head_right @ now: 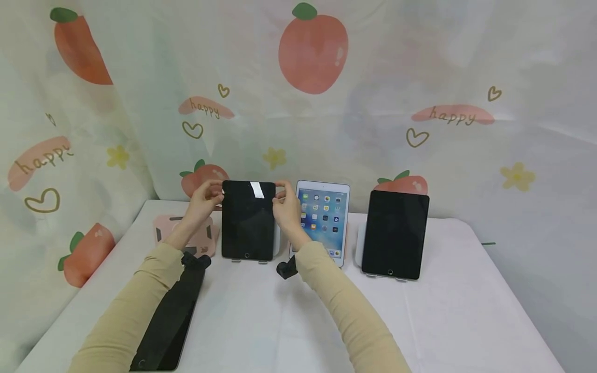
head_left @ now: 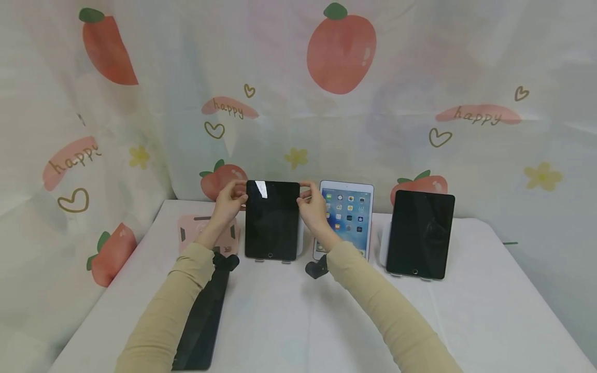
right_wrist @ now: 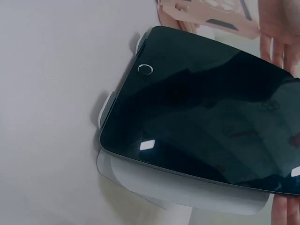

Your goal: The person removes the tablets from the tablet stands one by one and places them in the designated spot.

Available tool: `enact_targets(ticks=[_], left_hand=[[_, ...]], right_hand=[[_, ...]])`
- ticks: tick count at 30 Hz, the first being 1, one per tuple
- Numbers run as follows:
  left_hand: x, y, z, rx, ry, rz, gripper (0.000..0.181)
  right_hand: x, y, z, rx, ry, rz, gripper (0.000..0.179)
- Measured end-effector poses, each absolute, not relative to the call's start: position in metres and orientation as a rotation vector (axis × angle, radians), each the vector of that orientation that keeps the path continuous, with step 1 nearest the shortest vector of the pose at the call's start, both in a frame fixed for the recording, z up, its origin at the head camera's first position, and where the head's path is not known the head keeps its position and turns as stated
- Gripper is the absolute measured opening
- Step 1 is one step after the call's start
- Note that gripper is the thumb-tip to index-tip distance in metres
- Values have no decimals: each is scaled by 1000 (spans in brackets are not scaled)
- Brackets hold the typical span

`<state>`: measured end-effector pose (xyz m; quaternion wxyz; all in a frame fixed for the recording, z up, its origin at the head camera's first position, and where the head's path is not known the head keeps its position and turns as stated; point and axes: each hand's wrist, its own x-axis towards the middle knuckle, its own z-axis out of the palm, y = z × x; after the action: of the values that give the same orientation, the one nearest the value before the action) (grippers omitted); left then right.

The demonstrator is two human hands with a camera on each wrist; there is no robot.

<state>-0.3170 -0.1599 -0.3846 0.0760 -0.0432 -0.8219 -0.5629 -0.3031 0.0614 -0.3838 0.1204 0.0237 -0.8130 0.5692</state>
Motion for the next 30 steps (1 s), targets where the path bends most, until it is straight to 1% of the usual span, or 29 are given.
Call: enact_targets(ticks=[8, 15, 30], left_hand=[[-311, -164, -379, -215, -2477, -1691, 39], [-306, -167, -382, -291, -2401, -1730, 36], [-290, -167, -376, -336, -2300, -1741, 35]], right_hand=[[-301, 62, -384, 108, -2344, 1669, 38], [-298, 64, -381, 158, -2333, 1672, 39], [-284, 67, -373, 270, -2274, 1680, 37]])
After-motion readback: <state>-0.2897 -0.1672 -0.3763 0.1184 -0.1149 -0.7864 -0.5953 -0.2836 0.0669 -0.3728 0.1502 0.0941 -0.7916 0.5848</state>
